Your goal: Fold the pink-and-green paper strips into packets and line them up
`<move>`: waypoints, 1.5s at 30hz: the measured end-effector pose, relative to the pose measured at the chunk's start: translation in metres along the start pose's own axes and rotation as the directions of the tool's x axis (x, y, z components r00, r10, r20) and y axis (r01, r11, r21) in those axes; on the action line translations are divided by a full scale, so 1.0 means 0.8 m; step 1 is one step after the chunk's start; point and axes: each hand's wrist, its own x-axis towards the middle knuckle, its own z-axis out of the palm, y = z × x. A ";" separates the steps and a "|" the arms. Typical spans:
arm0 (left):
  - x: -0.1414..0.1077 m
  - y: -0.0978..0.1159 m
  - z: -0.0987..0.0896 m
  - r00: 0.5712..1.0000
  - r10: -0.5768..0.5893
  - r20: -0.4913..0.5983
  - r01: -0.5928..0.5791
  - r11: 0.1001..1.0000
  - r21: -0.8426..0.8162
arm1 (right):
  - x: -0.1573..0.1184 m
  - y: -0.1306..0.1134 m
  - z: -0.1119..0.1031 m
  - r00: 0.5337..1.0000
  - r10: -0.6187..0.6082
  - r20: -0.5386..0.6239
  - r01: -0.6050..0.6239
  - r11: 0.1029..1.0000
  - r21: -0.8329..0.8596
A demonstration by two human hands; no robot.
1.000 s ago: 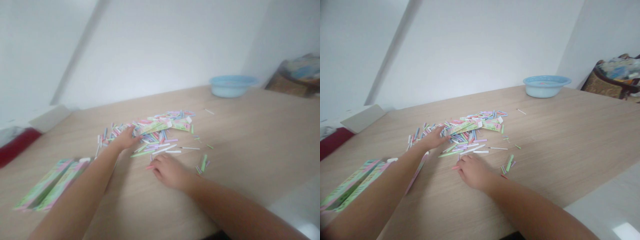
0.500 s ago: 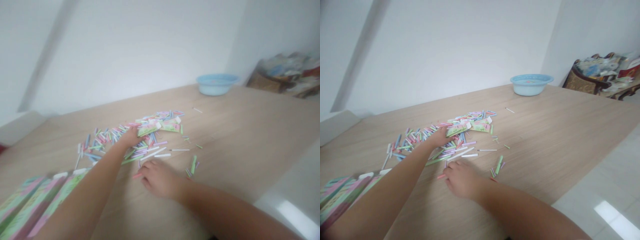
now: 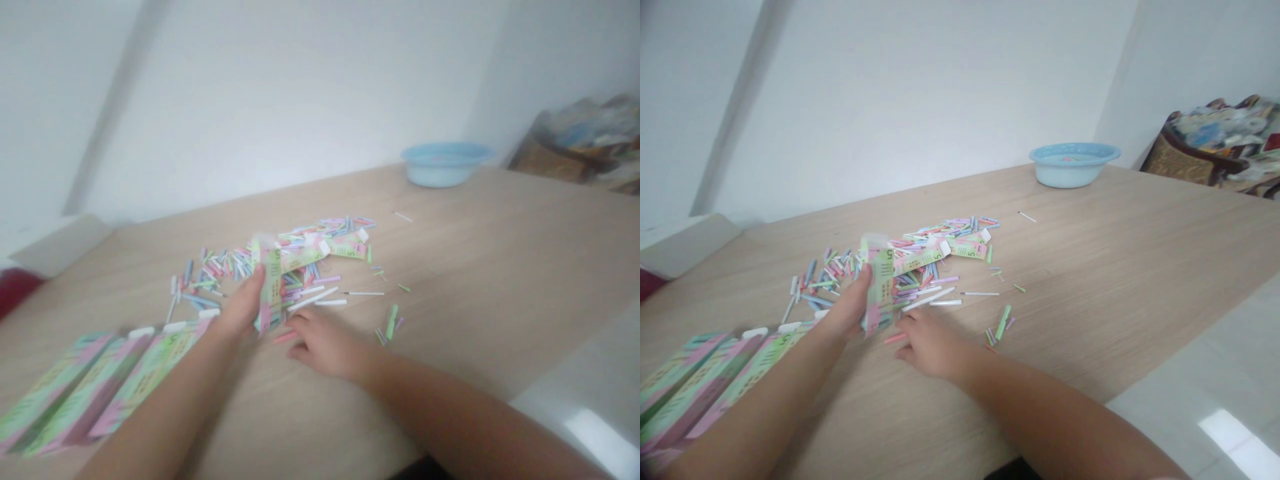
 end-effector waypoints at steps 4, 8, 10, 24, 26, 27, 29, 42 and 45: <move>-0.058 -0.005 0.006 0.957 -0.254 0.142 0.286 0.913 -0.292 | -0.001 -0.011 -0.008 0.999 0.034 0.002 -0.034 0.993 0.112; -0.087 -0.001 0.009 0.943 -0.255 0.215 0.327 0.832 -0.448 | -0.004 -0.022 -0.012 0.998 0.040 -0.048 -0.038 0.998 0.041; -0.098 -0.002 0.007 0.948 -0.250 0.198 0.317 0.810 -0.494 | -0.006 -0.024 -0.011 0.998 0.012 -0.069 -0.008 0.999 0.053; -0.118 -0.022 0.033 0.992 -0.128 0.023 0.119 0.823 -0.556 | -0.014 -0.033 -0.019 0.948 -0.318 -0.018 0.313 0.942 -0.122; -0.119 -0.020 0.031 0.996 -0.088 0.007 0.076 0.814 -0.576 | -0.014 -0.037 -0.021 0.950 -0.301 -0.081 0.300 0.953 -0.034; -0.119 -0.019 0.029 0.997 -0.077 -0.007 0.058 0.803 -0.593 | -0.014 -0.038 -0.022 0.950 -0.284 -0.131 0.289 0.957 0.022; -0.117 -0.016 0.022 0.998 -0.051 -0.034 0.019 0.783 -0.622 | -0.014 -0.038 -0.023 0.945 -0.203 -0.256 0.243 0.961 0.136; -0.094 -0.024 -0.005 0.993 -0.053 -0.105 0.003 0.904 -0.427 | 0.015 -0.007 -0.043 0.726 0.596 -0.342 -0.117 0.597 0.794; -0.100 -0.016 -0.007 0.998 -0.060 0.003 0.055 0.887 -0.459 | 0.017 -0.005 -0.047 0.743 0.599 -0.297 -0.142 0.575 0.805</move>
